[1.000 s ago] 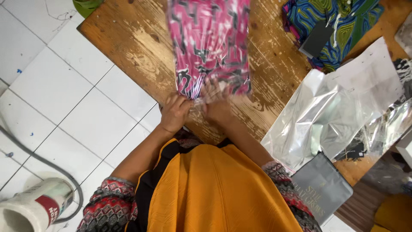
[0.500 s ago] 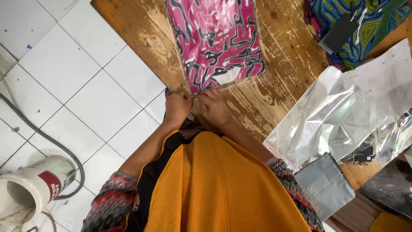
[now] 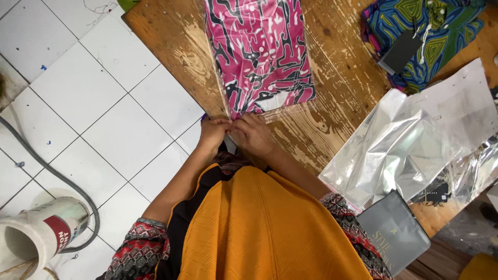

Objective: The person folds several patterned shirts and places each one into a clear plastic bag on a wooden table. The person seals the bags and stacks the packaged shirts on the table.

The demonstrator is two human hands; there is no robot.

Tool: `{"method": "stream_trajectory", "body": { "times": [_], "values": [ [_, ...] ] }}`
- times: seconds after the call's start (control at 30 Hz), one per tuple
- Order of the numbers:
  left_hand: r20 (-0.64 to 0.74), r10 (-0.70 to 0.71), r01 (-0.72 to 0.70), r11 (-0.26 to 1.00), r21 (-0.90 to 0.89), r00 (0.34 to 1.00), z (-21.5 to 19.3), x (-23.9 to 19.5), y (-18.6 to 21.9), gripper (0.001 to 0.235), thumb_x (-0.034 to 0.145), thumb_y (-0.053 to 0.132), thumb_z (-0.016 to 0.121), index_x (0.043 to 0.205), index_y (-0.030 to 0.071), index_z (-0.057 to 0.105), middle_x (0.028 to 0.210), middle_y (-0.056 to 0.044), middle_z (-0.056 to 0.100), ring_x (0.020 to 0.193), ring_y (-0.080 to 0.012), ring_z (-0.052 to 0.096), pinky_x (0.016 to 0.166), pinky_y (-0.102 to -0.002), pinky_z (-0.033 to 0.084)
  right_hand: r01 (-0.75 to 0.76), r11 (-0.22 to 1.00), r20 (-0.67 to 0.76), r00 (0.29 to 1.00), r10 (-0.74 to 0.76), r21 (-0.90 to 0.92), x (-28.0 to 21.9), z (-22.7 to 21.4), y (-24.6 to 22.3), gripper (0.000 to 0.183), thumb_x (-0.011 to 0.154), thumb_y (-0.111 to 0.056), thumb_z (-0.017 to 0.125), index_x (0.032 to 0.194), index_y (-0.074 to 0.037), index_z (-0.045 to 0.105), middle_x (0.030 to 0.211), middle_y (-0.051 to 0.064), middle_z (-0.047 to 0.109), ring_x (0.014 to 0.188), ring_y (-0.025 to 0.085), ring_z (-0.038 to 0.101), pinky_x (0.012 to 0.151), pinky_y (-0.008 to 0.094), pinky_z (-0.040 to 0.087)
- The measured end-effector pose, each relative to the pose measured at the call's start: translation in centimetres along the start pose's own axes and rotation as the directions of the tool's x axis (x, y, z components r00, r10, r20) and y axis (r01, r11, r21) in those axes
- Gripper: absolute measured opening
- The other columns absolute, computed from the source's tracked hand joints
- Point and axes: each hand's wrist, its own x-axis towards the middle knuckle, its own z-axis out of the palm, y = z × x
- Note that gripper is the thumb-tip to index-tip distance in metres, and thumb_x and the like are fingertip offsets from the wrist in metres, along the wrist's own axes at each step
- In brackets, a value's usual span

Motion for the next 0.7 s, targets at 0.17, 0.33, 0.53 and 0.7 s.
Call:
{"method": "stream_trajectory", "body": {
  "times": [0.17,0.33,0.53,0.7],
  "values": [
    [-0.020,0.015,-0.014,0.998,0.065,1.000,0.3,-0.9,0.5,0.007,0.089,0.001,0.067,0.088,-0.003,0.072,0.079,-0.007,0.070,0.069,-0.0139,0.061,0.066,-0.027,0.048,-0.065,0.995,0.059,0.996,0.069,-0.070,0.5,0.3,-1.3,0.015,0.086,-0.013,0.076,0.099,-0.007,0.070,0.095,0.008,0.063,0.088,0.026,0.059,0.077,0.041,0.042],
    [0.006,-0.058,0.057,0.995,0.084,0.998,0.6,-1.7,2.7,0.011,0.091,0.005,0.066,0.086,-0.002,0.073,0.081,-0.007,0.074,0.072,-0.0139,0.067,0.069,-0.026,0.054,-0.424,0.887,0.294,0.884,0.362,0.182,1.6,-0.2,-0.4,0.015,0.091,-0.016,0.072,0.088,-0.006,0.062,0.088,0.009,0.061,0.081,0.023,0.058,0.074,0.039,0.047],
    [0.056,-0.034,0.035,0.999,-0.032,0.998,0.0,-1.1,1.8,0.009,0.091,0.003,0.066,0.086,-0.003,0.071,0.080,-0.009,0.073,0.074,-0.0164,0.071,0.068,-0.026,0.052,-0.325,0.872,0.228,0.940,0.254,0.367,0.7,-0.9,0.4,0.012,0.094,-0.011,0.070,0.094,-0.002,0.061,0.093,0.011,0.058,0.083,0.022,0.058,0.073,0.037,0.049],
    [0.052,0.029,-0.030,1.000,0.003,0.998,-0.3,-0.2,1.1,0.007,0.092,0.002,0.067,0.088,-0.002,0.071,0.080,-0.007,0.069,0.070,-0.0139,0.061,0.066,-0.027,0.049,-0.063,0.980,-0.010,0.998,0.066,0.190,1.2,0.2,-0.6,0.008,0.089,-0.005,0.072,0.093,-0.004,0.065,0.091,0.012,0.061,0.088,0.028,0.061,0.078,0.040,0.049]
  ]
}}
